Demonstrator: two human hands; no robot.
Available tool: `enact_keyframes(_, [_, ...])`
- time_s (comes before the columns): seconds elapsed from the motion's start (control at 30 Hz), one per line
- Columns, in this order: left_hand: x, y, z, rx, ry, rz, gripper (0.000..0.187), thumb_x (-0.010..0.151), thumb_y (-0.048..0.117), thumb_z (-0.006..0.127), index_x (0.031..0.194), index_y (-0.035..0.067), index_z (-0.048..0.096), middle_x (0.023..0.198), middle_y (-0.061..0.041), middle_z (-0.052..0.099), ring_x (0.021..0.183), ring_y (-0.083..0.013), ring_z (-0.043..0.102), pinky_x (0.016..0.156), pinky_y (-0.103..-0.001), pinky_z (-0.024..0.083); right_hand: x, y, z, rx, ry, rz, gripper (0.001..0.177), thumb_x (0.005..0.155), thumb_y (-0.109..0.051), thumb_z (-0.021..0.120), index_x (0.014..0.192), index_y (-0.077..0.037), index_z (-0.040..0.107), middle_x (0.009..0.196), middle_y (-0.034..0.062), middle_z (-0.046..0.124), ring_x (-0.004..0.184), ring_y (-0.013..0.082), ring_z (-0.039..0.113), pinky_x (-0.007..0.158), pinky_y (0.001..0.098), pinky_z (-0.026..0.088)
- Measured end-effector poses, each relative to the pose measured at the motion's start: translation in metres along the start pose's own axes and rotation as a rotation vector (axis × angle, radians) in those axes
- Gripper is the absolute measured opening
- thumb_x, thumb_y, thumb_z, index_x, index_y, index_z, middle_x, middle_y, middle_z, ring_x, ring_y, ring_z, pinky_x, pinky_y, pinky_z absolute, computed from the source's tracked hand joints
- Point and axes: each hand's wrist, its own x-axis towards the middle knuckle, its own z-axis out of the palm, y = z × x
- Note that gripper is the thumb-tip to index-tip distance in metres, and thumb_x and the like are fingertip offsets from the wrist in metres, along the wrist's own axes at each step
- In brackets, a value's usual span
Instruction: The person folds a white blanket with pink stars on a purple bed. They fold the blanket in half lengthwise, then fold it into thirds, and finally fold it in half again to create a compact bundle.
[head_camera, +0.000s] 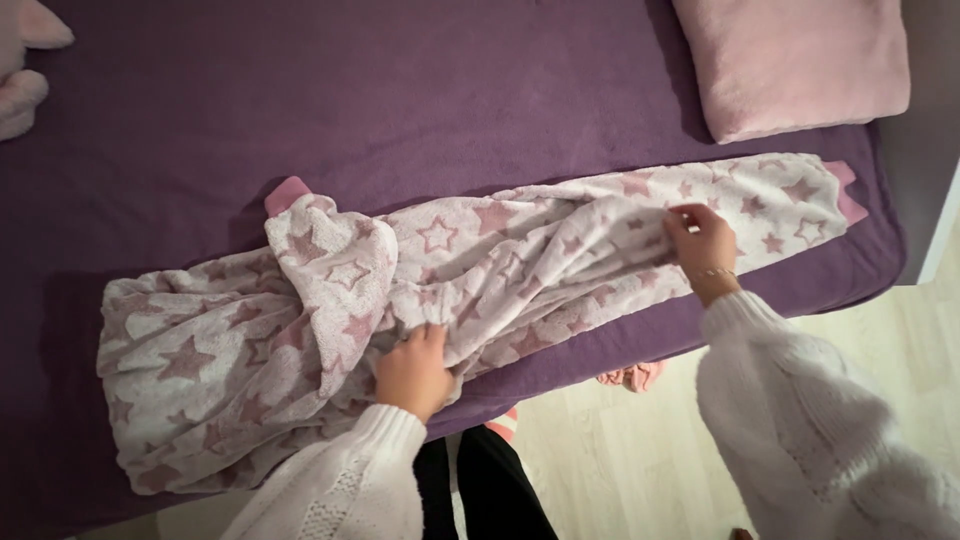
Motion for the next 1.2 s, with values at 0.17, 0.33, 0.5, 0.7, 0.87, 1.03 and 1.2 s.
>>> enact_keyframes(0.17, [0.002,-0.010,0.015,-0.015,-0.075,-0.068,0.023,0.077,0.020,0.056,0.099,0.018,0.061,0.100,-0.005,0.068,0.080,-0.0325,0.075,0.066,-0.046,0.063,-0.008,0.089,0.012,-0.093,-0.015,0.031,0.029,0.093,-0.040,0.072,0.121,-0.032,0.074,0.095,0.0009,0.075,0.093,0.0238,0.072,0.081,0.0423,0.058])
enact_keyframes(0.33, [0.003,0.000,-0.002,-0.034,-0.089,-0.083,0.023,0.078,0.029,0.059,0.097,0.017,0.064,0.098,-0.006,0.070,0.081,-0.0326,0.075,0.068,-0.047,0.063,-0.076,0.034,0.014,-0.014,0.169,0.031,0.023,0.096,-0.014,0.068,0.119,-0.012,0.072,0.100,0.0142,0.074,0.091,0.0329,0.072,0.075,0.0452,0.058])
enact_keyframes(0.5, [0.003,0.008,-0.008,-0.088,0.003,-0.122,0.028,0.087,0.047,0.058,0.095,0.020,0.065,0.090,-0.003,0.070,0.079,-0.0297,0.075,0.066,-0.044,0.062,-0.158,-0.046,0.043,0.284,-0.209,-0.211,0.015,0.095,-0.021,0.068,0.105,-0.018,0.078,0.093,0.0063,0.079,0.095,0.0289,0.075,0.080,0.0396,0.059])
enact_keyframes(0.7, [0.002,0.007,-0.013,-0.202,0.268,-0.093,0.026,0.089,0.041,0.066,0.096,0.016,0.068,0.083,-0.007,0.070,0.080,-0.0326,0.074,0.068,-0.048,0.062,-0.161,-0.116,0.047,1.028,-0.623,0.648,0.065,0.107,-0.036,0.045,0.147,0.015,0.040,0.140,0.0346,0.056,0.129,0.0364,0.059,0.108,0.0403,0.049])
enact_keyframes(0.87, [0.004,0.004,-0.028,-0.251,0.226,-0.196,0.033,0.096,0.047,0.059,0.089,0.015,0.067,0.079,-0.008,0.070,0.082,-0.0341,0.074,0.073,-0.050,0.061,-0.104,-0.069,0.075,1.694,-0.144,1.082,0.086,0.086,-0.034,0.077,0.156,-0.024,0.027,0.154,0.0066,0.038,0.142,0.0407,0.045,0.114,0.0631,0.037])
enact_keyframes(1.03, [0.002,0.002,-0.029,-0.275,0.226,-0.216,0.034,0.096,0.048,0.058,0.086,0.017,0.065,0.079,-0.007,0.070,0.082,-0.0340,0.074,0.074,-0.050,0.061,-0.078,-0.071,0.019,1.903,-0.129,1.009,0.067,0.088,-0.034,0.070,0.146,-0.014,0.043,0.152,0.0138,0.047,0.146,0.0398,0.043,0.116,0.0651,0.033])
enact_keyframes(1.2, [-0.002,-0.003,-0.025,-0.277,0.258,-0.248,0.028,0.095,0.045,0.058,0.088,0.018,0.067,0.081,-0.006,0.072,0.082,-0.0317,0.075,0.075,-0.047,0.062,-0.035,-0.079,-0.012,2.018,-0.095,0.819,0.059,0.083,-0.023,0.074,0.135,-0.004,0.056,0.144,0.0226,0.061,0.136,0.0437,0.056,0.113,0.0679,0.037])
